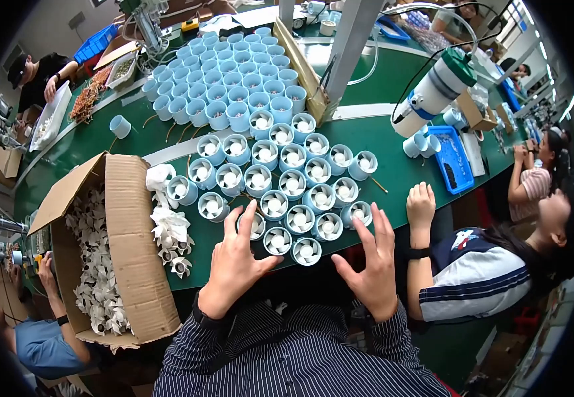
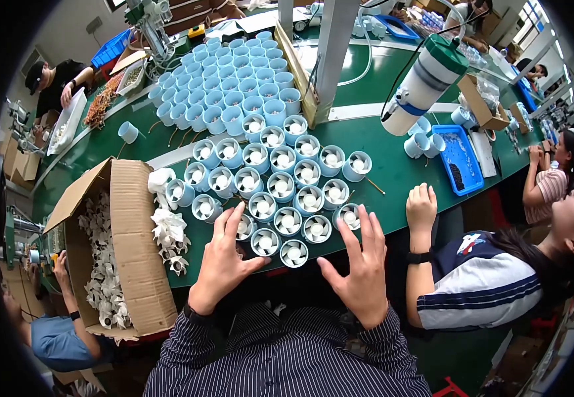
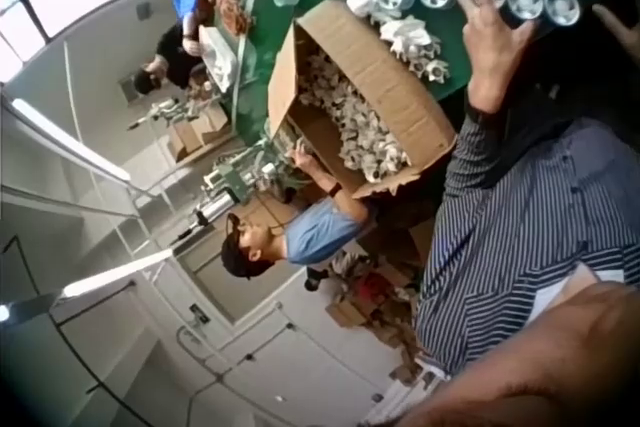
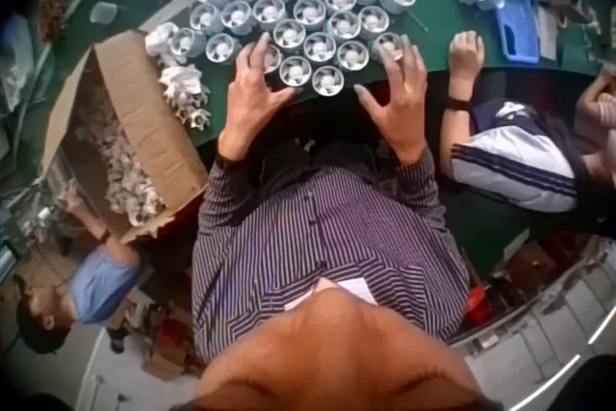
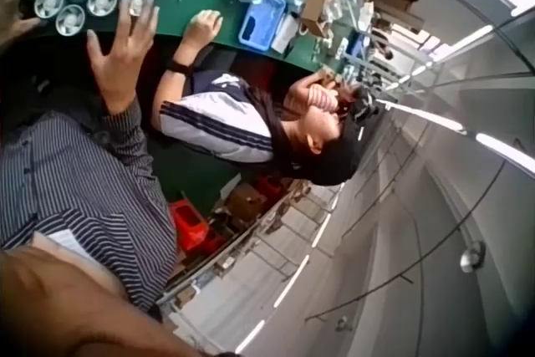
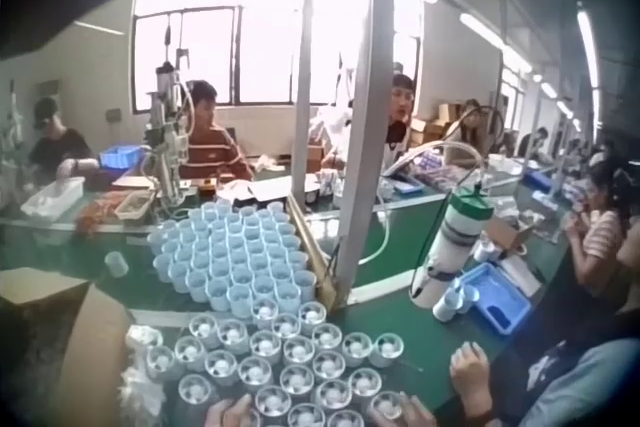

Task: The person applies glue to the interior of blue fan housings using a dispenser, then picks up white fan blades from a box and presses them into the housings. Finally, the person pushes the assembled fans into a group on the table.

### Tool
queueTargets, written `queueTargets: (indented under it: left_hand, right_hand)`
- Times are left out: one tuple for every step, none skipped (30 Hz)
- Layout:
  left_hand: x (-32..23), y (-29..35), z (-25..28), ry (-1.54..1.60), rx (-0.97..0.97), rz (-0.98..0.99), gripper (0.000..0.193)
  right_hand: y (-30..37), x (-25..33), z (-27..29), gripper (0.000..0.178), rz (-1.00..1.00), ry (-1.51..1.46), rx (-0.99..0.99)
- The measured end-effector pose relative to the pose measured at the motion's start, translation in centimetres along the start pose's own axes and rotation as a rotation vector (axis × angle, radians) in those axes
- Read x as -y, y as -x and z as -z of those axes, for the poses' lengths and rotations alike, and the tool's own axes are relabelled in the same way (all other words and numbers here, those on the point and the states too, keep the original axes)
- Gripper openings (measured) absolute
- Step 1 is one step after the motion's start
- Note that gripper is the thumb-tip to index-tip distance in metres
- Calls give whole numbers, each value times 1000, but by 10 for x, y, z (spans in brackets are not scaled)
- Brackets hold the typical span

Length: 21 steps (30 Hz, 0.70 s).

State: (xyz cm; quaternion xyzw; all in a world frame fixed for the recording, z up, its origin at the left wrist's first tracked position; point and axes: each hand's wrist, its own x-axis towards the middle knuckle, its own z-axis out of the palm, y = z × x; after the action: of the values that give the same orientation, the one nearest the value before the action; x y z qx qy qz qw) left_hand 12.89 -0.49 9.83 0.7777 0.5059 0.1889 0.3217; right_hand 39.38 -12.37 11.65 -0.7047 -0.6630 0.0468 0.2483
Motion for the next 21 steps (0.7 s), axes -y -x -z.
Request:
queueTargets:
  left_hand:
    - [1, -2, 4, -28, 24, -4, 118]
    - [1, -3, 6, -56, 49, -7, 118]
    - [2, -4, 8, -85, 74, -11, 119]
    - [2, -6, 9, -84, 84, -18, 119]
    - [0, -10, 10, -78, 101, -28, 118]
    - [-1, -13, 10, -72, 118, -38, 117]
    - [-3, -16, 13, -74, 129, -45, 116]
    - [-4, -17, 13, -75, 136, -58, 116]
    - [-5, -18, 11, -83, 145, -96, 115]
    - [-7, -19, 8, -86, 149, -137, 114]
    - [-11, -21, 7, -89, 153, -177, 113]
    - [-15, -23, 5, -86, 156, -193, 113]
    - [-22, -26, 2, -72, 166, -180, 112]
    - [-30, -29, -1, -58, 177, -168, 111]
    - [-37, -34, -6, -41, 189, -159, 111]
    - [-43, -40, -11, -35, 195, -181, 111]
    - [-48, -44, -16, -26, 190, -187, 110]
    - [-53, -49, -23, -17, 184, -193, 110]
    - [-59, -54, -28, -8, 178, -199, 110]
    - [-65, -58, -34, -5, 179, -208, 110]
    - [-73, -63, -41, -10, 196, -215, 109]
  right_hand:
    - [3, 5, -1, 97, -10, 5, -2]
    - [5, 14, -4, 103, -32, -11, 23]
    - [7, 25, -8, 108, -54, -28, 46]
    - [8, 34, -12, 114, -77, -45, 68]
    - [9, 39, -16, 114, -94, -34, 62]
    - [7, 42, -23, 117, -122, 12, 79]
    - [2, 44, -32, 121, -145, 51, 94]
    - [0, 43, -37, 124, -167, 88, 108]
    - [-1, 41, -38, 124, -179, 91, 99]
    - [-2, 38, -38, 123, -191, 106, 88]
    - [-4, 34, -37, 122, -203, 121, 77]
    - [-5, 30, -34, 121, -216, 136, 67]
    - [-7, 26, -31, 121, -226, 145, 56]
    - [-8, 21, -26, 119, -217, 140, 54]
    - [-10, 14, -20, 117, -210, 138, 50]
    - [-11, 6, -15, 115, -204, 137, 46]
    - [-11, -2, -11, 115, -209, 146, 35]
    - [-12, -10, -8, 113, -202, 138, 25]
    - [-14, -19, -4, 111, -194, 129, 15]
    - [-13, -28, -2, 109, -185, 118, 10]
    - [-13, -38, 1, 109, -187, 124, 4]
